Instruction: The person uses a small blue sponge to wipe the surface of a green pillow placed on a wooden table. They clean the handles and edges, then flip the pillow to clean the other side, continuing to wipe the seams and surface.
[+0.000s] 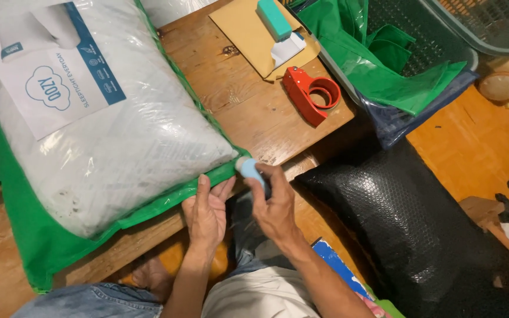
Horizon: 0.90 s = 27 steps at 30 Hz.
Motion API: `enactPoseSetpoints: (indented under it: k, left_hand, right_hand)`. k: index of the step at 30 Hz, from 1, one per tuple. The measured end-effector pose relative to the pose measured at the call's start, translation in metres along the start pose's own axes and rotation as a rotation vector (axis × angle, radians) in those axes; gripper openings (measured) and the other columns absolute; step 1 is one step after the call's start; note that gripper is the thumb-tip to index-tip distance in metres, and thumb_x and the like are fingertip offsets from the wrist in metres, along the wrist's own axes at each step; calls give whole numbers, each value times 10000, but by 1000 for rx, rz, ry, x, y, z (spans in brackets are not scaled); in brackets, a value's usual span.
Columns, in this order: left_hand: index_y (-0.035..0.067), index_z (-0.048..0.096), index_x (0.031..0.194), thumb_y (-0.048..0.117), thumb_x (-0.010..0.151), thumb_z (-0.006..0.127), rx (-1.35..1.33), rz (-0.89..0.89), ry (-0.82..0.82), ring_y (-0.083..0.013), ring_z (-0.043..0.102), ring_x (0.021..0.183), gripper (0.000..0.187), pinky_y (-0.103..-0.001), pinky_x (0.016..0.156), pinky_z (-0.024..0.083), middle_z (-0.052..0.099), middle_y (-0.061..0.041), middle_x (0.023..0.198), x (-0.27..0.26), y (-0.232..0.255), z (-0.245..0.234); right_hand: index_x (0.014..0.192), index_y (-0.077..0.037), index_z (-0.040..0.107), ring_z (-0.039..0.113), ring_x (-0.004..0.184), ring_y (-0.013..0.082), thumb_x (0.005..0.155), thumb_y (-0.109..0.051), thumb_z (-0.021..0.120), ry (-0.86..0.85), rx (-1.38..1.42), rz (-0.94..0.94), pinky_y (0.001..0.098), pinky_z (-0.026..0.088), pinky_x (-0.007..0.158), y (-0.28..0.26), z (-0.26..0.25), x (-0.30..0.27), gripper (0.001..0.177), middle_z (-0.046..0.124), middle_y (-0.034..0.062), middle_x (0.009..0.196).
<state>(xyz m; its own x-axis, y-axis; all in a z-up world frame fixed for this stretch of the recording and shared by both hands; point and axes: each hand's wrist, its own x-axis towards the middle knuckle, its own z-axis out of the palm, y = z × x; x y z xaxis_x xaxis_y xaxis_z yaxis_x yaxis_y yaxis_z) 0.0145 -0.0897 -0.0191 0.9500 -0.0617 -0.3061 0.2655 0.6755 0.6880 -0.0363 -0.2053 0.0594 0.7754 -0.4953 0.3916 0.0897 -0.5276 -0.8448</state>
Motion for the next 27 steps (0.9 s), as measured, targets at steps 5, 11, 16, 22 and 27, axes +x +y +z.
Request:
enactPoseSetpoints:
  k: [5,11,16,22,27]
  left_hand:
    - [58,655,1273,222,1045,596,6,-2,22,-363,731,1073,287,-585,1051,542,736,-195,1190,23,-41,-55]
    - [38,651,1273,226,1040,589,-6,-4,-7,-381,719,1093,305,-630,1086,495,724,-201,1230,3,-5,-12]
    - [21,658,1248,228,1044,579,-21,-19,-17,-405,710,1102,301,-644,1086,488,723,-217,1218,0,0,-6]
    - [66,695,1198,247,1055,561,-28,-11,-30,-389,728,1078,267,-618,1072,519,744,-199,1171,-6,12,6]
    - [71,695,1199,259,1052,554,-30,9,-26,-385,742,1049,278,-625,1067,527,747,-205,1172,-22,37,34]
  right_hand:
    - [1135,-51,712,730,888,385,935,-152,727,-123,-39,-104,441,591,774,3,18,-14,225,698,144,940]
    - [1181,14,645,698,894,479,970,-110,677,38,-37,15,538,554,775,45,2,8,247,680,249,958]
    - [1176,-9,649,710,898,455,957,-125,687,114,-23,-16,502,560,791,26,-19,5,251,686,226,941]
    - [1139,-44,704,730,919,402,937,-145,716,-27,-13,-53,459,585,809,24,14,-15,225,706,155,956]
    - [1169,-2,669,714,935,470,952,-93,688,47,60,95,524,552,805,47,-13,6,236,715,245,959]
